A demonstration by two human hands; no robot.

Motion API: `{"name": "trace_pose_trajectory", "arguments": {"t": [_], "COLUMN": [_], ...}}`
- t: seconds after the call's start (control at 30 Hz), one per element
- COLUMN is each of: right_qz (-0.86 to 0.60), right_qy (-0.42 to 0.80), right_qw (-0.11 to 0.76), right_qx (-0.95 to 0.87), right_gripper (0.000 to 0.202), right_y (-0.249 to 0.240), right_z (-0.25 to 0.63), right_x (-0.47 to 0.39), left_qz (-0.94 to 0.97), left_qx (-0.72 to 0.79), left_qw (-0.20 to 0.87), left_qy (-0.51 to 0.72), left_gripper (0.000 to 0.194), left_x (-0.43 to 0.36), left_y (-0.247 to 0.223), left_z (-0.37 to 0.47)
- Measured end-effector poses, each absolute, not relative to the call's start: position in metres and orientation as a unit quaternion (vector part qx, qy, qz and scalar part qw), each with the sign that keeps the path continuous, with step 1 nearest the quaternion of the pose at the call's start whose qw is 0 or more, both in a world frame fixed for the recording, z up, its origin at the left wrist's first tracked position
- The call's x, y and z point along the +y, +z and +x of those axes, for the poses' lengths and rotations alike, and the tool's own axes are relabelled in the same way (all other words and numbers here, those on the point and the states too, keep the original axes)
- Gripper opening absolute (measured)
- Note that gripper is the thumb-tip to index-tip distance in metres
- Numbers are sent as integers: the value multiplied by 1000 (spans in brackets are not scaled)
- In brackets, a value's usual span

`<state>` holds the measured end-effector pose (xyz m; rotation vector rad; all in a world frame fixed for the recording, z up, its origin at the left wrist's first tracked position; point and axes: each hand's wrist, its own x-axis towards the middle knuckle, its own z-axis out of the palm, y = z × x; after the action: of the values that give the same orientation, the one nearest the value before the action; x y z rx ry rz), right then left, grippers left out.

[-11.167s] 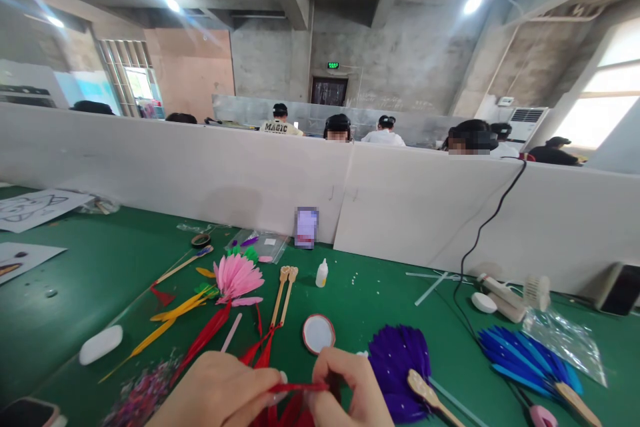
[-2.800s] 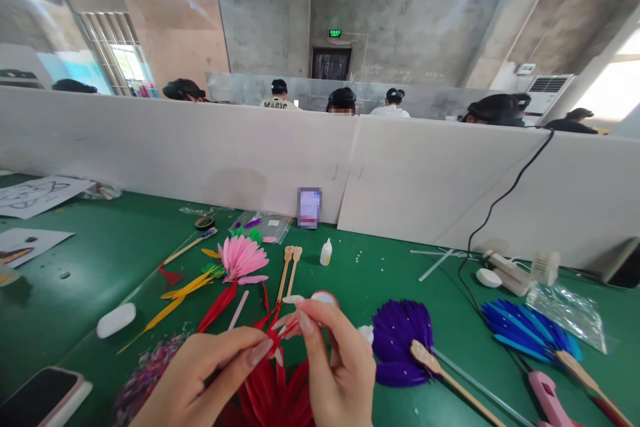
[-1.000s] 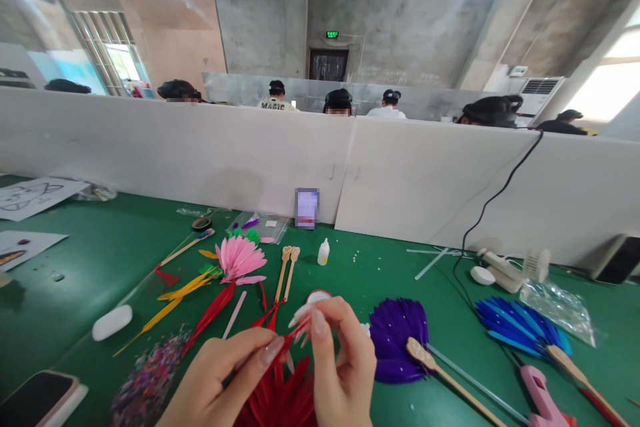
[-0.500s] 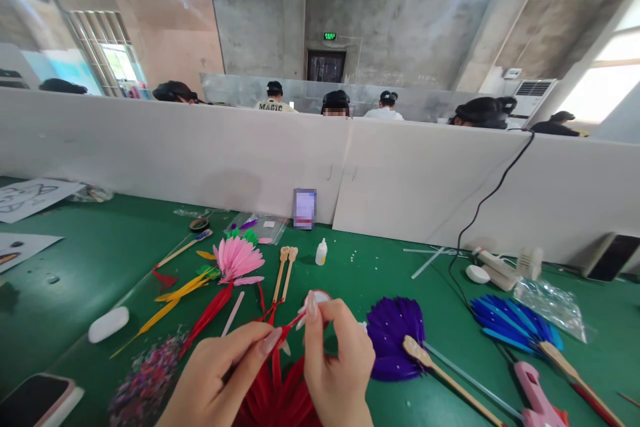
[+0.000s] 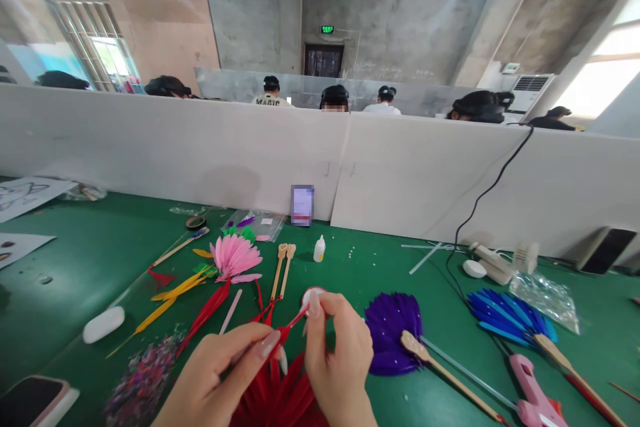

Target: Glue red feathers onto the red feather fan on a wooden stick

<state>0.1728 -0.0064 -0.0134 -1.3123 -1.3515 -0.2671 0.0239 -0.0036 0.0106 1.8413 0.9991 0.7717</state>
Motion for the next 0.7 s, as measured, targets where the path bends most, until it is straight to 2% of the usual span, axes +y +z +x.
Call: {"name": "trace_pose_trajectory", "arguments": {"t": [0.4,0.53,0.7], "right_qz": [-571,-528,-458], "right_qy": [-108,-36,20], "right_qw": [601,619,631], "right_qx": [-548,-580,-626], "right_gripper": [23,20,5], "right_y": [-17,-14,-8], "right_z": [177,181,185], "right_x": [-4,-7,-10], "left_qz": [748,749,753], "left_qx": [412,405,405], "left_qw": [412,408,396], "left_qy": [318,330,334], "left_gripper": [41,39,37], "left_x": [-3,-1,1], "left_y": [7,5,7], "left_z": [24,22,19]}}
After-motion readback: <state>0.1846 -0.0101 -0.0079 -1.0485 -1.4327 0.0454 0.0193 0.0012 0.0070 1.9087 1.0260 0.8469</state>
